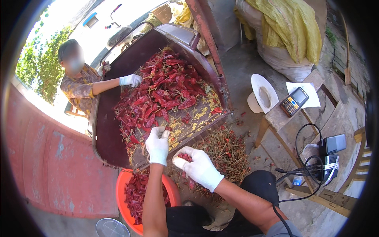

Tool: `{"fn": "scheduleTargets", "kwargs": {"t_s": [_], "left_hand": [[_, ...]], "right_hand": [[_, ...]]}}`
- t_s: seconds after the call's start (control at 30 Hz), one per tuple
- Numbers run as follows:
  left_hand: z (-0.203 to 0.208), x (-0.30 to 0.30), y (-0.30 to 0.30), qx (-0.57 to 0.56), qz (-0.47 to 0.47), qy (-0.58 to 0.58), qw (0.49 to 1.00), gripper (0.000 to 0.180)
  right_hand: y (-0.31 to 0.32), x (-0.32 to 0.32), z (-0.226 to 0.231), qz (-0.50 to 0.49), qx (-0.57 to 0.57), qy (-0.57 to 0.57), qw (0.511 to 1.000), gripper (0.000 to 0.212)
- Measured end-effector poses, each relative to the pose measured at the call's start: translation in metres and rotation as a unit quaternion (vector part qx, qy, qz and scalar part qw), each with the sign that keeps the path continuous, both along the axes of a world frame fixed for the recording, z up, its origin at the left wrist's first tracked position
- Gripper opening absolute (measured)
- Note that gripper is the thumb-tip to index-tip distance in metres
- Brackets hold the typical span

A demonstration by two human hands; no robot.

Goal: The person removes the stems and caps from dried red chili peppers using a small knife and drops the processed peppers into a container.

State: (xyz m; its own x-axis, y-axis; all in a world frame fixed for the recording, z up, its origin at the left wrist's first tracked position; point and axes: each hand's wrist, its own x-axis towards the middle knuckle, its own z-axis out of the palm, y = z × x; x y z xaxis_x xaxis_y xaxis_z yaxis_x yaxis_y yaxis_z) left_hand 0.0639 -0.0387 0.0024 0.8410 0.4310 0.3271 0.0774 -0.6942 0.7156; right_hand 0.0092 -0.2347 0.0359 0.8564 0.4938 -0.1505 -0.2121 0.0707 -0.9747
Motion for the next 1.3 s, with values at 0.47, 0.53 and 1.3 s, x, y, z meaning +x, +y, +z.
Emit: {"fn": "scheduleTargets", "kwargs": {"t_s": [0.47, 0.53, 1.3], "left_hand": [[0.043, -0.125, -0.064, -0.133, -0.009, -0.101, 0.986, 0.02], [0.044, -0.13, -0.067, -0.141, -0.016, -0.102, 0.985, 0.022], [-0.015, 0.052, -0.032, 0.409, -0.051, 0.086, 0.907, 0.026]], "right_hand": [[0.015, -0.025, 0.0, -0.078, 0.092, -0.083, 0.989, 0.049], [0.015, -0.026, 0.0, -0.074, 0.052, -0.107, 0.99, 0.046], [-0.012, -0.011, 0.015, 0.014, -0.014, -0.115, 0.993, 0.027]]}}
